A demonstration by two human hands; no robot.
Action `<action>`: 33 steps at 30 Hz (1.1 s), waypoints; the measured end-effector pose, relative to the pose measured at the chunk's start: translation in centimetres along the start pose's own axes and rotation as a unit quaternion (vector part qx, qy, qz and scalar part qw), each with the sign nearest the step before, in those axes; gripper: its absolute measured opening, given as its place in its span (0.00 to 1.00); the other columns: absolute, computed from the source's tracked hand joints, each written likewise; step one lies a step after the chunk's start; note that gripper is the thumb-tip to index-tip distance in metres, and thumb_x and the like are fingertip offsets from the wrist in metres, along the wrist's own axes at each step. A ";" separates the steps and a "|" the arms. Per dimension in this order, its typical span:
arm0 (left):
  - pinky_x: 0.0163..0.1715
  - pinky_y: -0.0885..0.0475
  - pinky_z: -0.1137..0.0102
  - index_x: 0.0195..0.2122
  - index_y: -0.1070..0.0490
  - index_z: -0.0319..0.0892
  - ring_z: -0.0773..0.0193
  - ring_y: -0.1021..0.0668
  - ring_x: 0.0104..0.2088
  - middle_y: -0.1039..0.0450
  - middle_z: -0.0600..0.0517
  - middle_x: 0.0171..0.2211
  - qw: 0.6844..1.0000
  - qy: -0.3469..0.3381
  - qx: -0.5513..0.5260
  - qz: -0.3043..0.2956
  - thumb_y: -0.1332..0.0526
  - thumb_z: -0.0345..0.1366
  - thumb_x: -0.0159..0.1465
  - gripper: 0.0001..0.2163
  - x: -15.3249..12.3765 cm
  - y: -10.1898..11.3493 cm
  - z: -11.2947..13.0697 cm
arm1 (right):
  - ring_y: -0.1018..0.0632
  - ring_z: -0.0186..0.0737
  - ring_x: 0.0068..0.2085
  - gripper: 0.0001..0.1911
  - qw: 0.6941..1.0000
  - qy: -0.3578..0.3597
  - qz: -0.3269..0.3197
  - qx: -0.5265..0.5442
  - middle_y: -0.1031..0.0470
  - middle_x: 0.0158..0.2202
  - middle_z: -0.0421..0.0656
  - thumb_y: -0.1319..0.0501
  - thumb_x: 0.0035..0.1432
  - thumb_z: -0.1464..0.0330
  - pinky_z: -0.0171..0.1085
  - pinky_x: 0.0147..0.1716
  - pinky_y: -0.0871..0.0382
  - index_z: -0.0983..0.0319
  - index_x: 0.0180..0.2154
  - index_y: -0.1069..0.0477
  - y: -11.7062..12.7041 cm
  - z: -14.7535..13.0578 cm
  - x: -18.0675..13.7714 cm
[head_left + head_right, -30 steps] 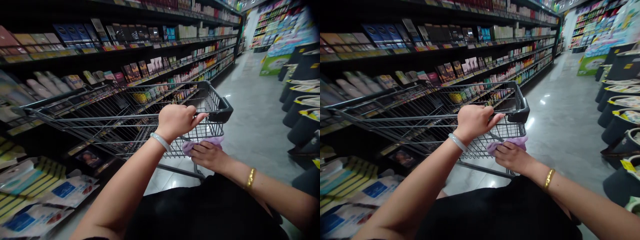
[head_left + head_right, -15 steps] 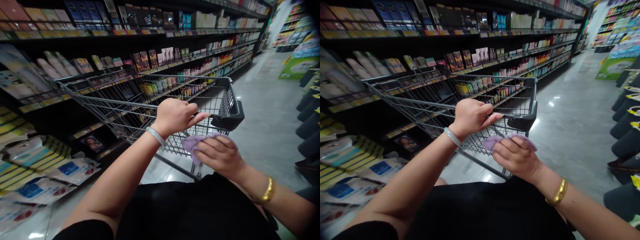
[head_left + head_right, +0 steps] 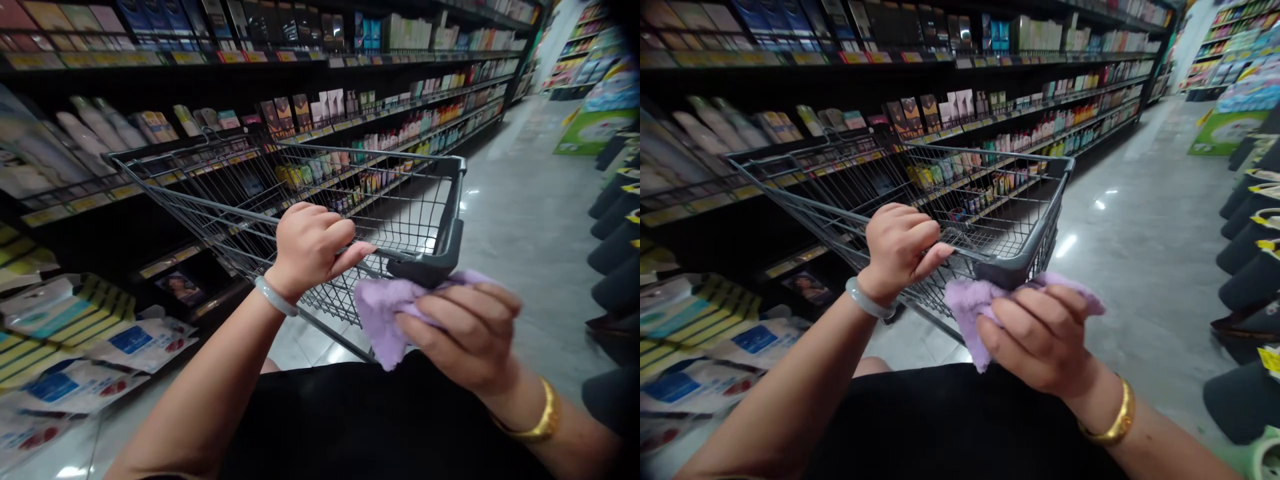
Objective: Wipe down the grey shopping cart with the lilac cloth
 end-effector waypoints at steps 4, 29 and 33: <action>0.39 0.38 0.59 0.22 0.41 0.45 0.63 0.35 0.25 0.37 0.53 0.20 0.999 0.022 0.002 0.034 0.56 0.57 0.71 0.26 -1.9 1.1 -1.1 | 0.25 0.39 0.45 0.09 0.994 0.043 -0.015 0.098 0.21 0.42 0.35 0.33 0.57 0.72 0.45 0.48 0.29 0.50 0.36 0.21 -0.6 -0.9 -0.2; 0.35 0.35 0.60 0.24 0.38 0.43 0.64 0.34 0.26 0.39 0.55 0.21 0.969 0.124 -0.133 0.169 0.37 0.32 0.60 0.10 -7.9 8.0 2.8 | 0.26 0.43 0.47 0.14 0.941 -0.224 0.107 0.229 0.29 0.42 0.43 0.36 0.55 0.75 0.47 0.47 0.24 0.54 0.42 0.28 -2.3 -2.2 4.8; 0.34 0.35 0.60 0.24 0.37 0.42 0.65 0.34 0.26 0.39 0.55 0.21 0.958 0.129 -0.147 0.209 0.37 0.32 0.60 0.09 -9.4 8.2 1.7 | 0.27 0.40 0.49 0.15 0.893 -0.370 0.167 0.191 0.31 0.44 0.42 0.38 0.54 0.80 0.45 0.51 0.28 0.56 0.41 0.29 -3.1 2.0 4.2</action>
Point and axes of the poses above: each hand's wrist, its own x-axis towards the middle knuckle, its own y-axis out of the back of the hand, z = x × y, the point moved 6 cm from there along x, towards the middle knuckle
